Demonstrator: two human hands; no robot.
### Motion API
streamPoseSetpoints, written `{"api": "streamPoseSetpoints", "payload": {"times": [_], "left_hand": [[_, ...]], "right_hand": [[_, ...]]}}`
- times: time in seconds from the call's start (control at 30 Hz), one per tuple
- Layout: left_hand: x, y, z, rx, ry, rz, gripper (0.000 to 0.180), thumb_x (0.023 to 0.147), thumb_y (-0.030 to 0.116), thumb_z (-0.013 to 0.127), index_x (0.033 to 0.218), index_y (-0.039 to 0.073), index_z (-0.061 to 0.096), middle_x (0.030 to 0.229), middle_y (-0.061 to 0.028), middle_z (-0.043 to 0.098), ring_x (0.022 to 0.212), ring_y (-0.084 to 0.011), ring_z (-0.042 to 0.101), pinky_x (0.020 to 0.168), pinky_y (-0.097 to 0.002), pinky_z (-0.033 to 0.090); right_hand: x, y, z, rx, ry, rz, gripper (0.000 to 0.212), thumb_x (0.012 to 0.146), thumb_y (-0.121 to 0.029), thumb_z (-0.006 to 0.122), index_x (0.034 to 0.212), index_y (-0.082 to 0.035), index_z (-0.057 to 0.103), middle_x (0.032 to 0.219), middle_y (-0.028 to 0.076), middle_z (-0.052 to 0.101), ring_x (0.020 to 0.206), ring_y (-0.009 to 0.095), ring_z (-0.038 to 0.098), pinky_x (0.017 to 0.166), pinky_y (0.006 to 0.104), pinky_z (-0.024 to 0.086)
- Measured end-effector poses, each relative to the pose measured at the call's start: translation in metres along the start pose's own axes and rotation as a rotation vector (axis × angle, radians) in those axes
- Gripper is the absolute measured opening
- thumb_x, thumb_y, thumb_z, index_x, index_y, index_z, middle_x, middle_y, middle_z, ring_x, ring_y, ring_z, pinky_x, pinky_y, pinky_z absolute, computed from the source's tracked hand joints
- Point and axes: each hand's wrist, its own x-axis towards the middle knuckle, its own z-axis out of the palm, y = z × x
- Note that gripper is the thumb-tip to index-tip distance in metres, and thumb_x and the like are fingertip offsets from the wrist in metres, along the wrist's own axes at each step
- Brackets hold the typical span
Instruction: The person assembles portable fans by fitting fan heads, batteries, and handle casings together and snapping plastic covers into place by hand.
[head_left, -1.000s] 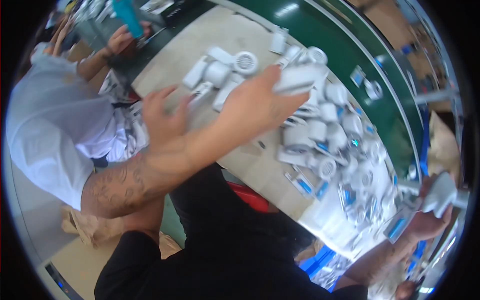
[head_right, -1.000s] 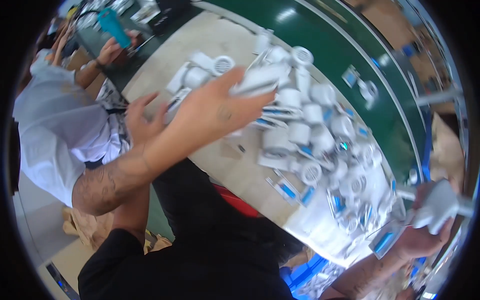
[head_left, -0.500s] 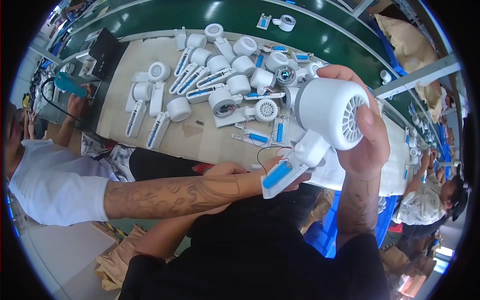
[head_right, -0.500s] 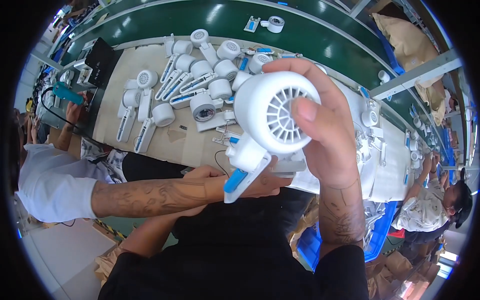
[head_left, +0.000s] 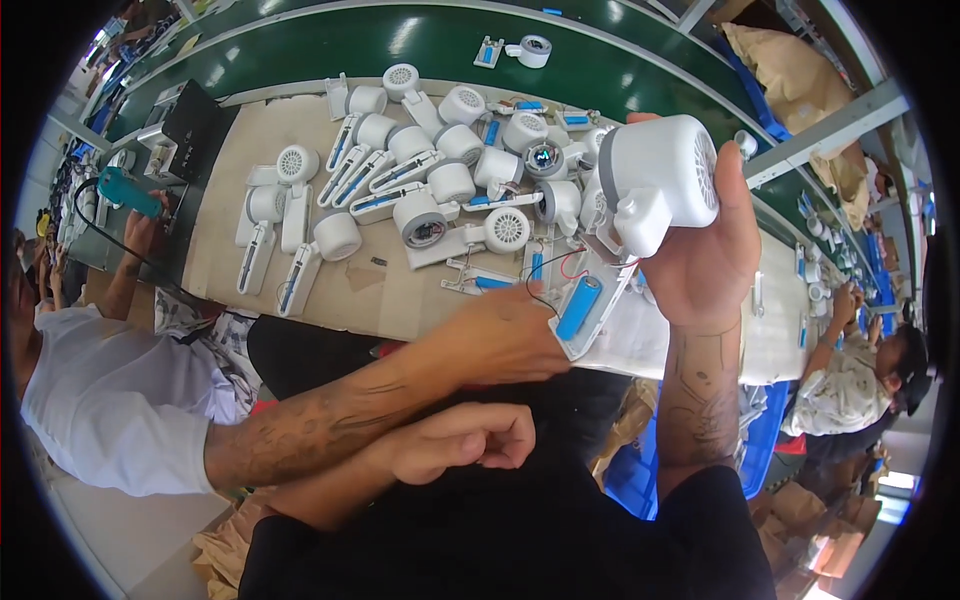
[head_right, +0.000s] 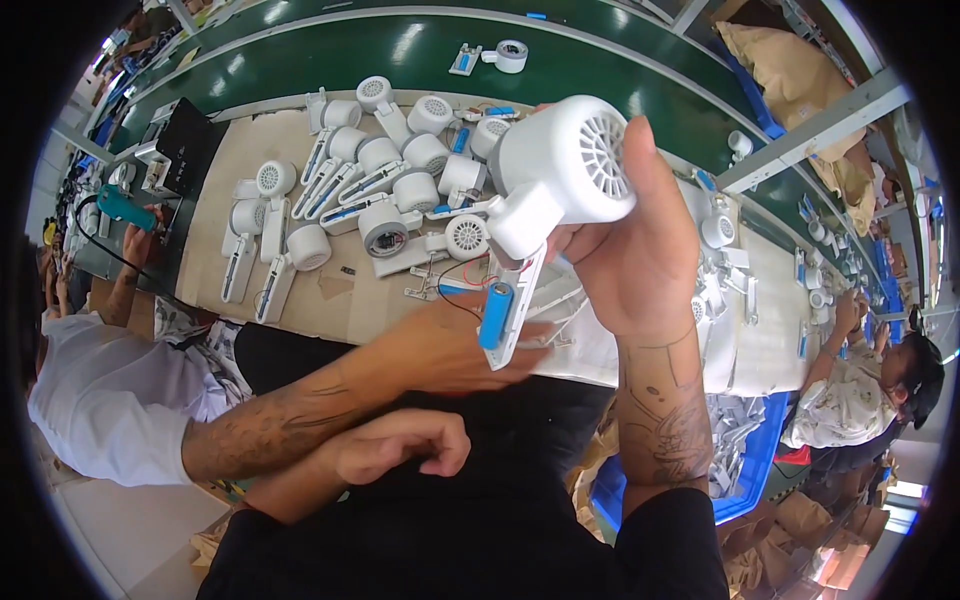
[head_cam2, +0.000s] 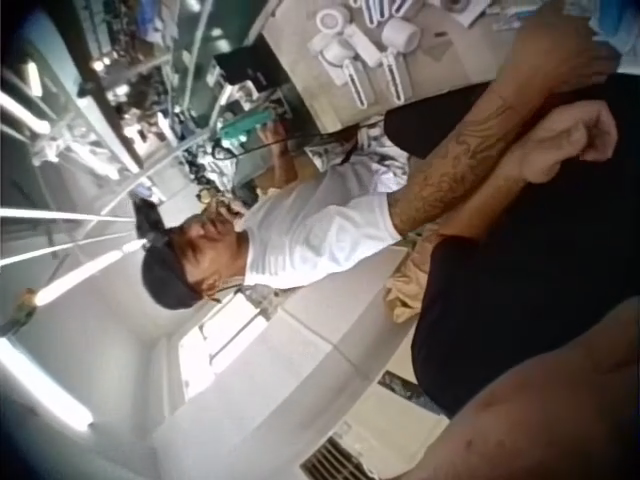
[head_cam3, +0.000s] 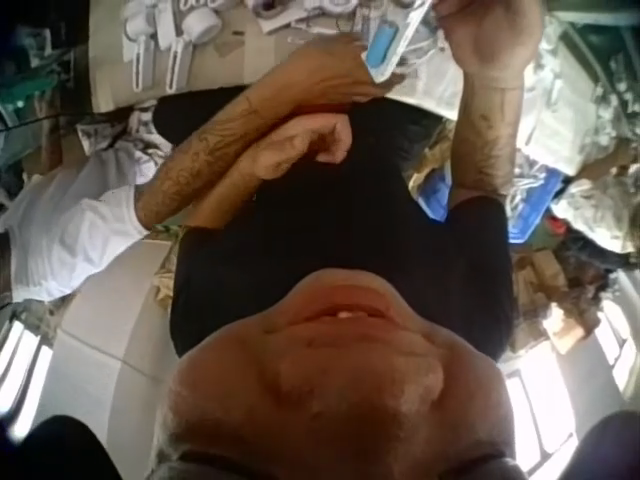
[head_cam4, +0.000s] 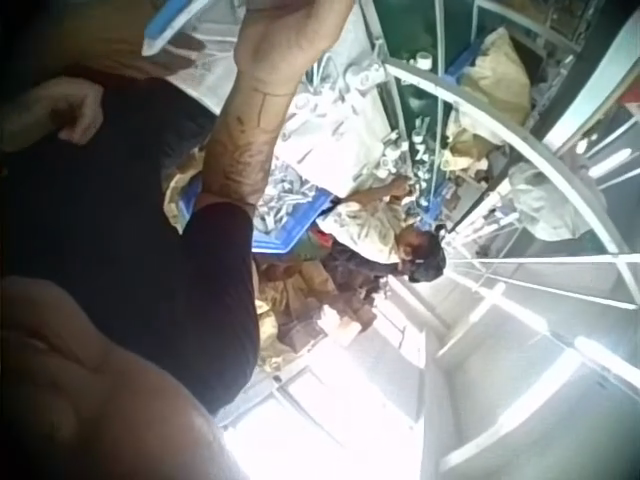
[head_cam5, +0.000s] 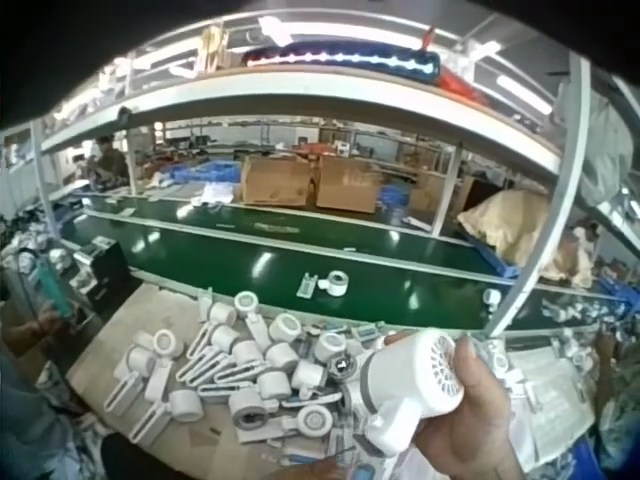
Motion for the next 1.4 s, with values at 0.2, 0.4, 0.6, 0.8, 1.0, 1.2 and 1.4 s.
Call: {"api": "streamPoseSetpoints", "payload": {"times": [0.2,0.4,0.6,0.8,1.0,1.2,1.4], "left_hand": [[0.041,0.032,-0.031,0.505,0.802,0.541,0.049,0.104,0.046,0.039,0.109,0.000,0.056,0.101,-0.0114,0.061,0.088,-0.0226,0.059,0.080,-0.0339,0.045],[0.075,0.046,-0.028,-0.310,0.131,0.152,0.078,0.104,0.061,0.018,0.131,-0.005,0.051,0.110,-0.0225,0.069,0.093,-0.0332,0.071,0.088,-0.0428,0.056],[0.075,0.052,-0.030,0.055,0.512,0.223,0.034,0.106,0.032,0.049,0.117,-0.001,0.054,0.103,-0.0156,0.067,0.080,-0.0217,0.069,0.075,-0.0341,0.057],[0.075,0.057,-0.029,0.151,0.583,0.329,0.026,0.098,0.016,0.065,0.115,-0.003,0.060,0.104,-0.0128,0.068,0.089,-0.0227,0.071,0.080,-0.0377,0.062],[0.067,0.065,-0.033,0.138,0.592,0.307,0.026,0.094,0.008,0.069,0.114,-0.007,0.062,0.105,-0.0147,0.069,0.094,-0.0235,0.071,0.080,-0.0378,0.062],[0.069,0.069,-0.032,0.161,0.594,0.276,0.026,0.093,0.009,0.069,0.113,-0.007,0.064,0.103,-0.0144,0.070,0.092,-0.0226,0.071,0.078,-0.0368,0.062],[0.073,0.070,-0.031,0.118,0.625,0.297,0.025,0.093,0.008,0.069,0.114,-0.006,0.065,0.097,-0.0138,0.071,0.089,-0.0214,0.072,0.076,-0.0358,0.062]], "right_hand": [[-0.003,0.005,0.027,-0.061,-0.060,0.059,0.073,0.101,-0.054,0.043,0.140,0.008,0.044,0.126,0.018,0.060,0.106,0.024,0.065,0.074,0.0346,0.058],[0.001,0.019,0.018,-0.300,-0.074,0.073,0.058,0.093,-0.039,0.068,0.132,0.002,0.056,0.113,0.011,0.067,0.102,0.017,0.065,0.087,0.0298,0.052],[0.011,0.021,0.006,-0.497,-0.021,-0.144,0.056,0.093,-0.030,0.072,0.134,0.002,0.053,0.116,0.008,0.065,0.105,0.014,0.062,0.092,0.0285,0.050],[0.018,0.030,0.011,-0.525,-0.085,-0.182,0.060,0.090,-0.029,0.076,0.136,0.001,0.051,0.119,0.007,0.063,0.108,0.013,0.060,0.095,0.0291,0.048],[0.018,0.031,0.009,-0.521,-0.099,-0.204,0.063,0.090,-0.032,0.075,0.137,0.002,0.049,0.120,0.008,0.063,0.109,0.015,0.060,0.096,0.0300,0.048],[0.016,0.027,0.012,-0.552,-0.090,-0.259,0.064,0.090,-0.033,0.074,0.137,0.003,0.049,0.120,0.009,0.063,0.109,0.015,0.060,0.095,0.0300,0.048],[0.018,0.017,0.012,-0.622,-0.115,-0.279,0.065,0.088,-0.032,0.075,0.136,0.003,0.049,0.119,0.010,0.063,0.107,0.015,0.060,0.093,0.0290,0.049]]}}
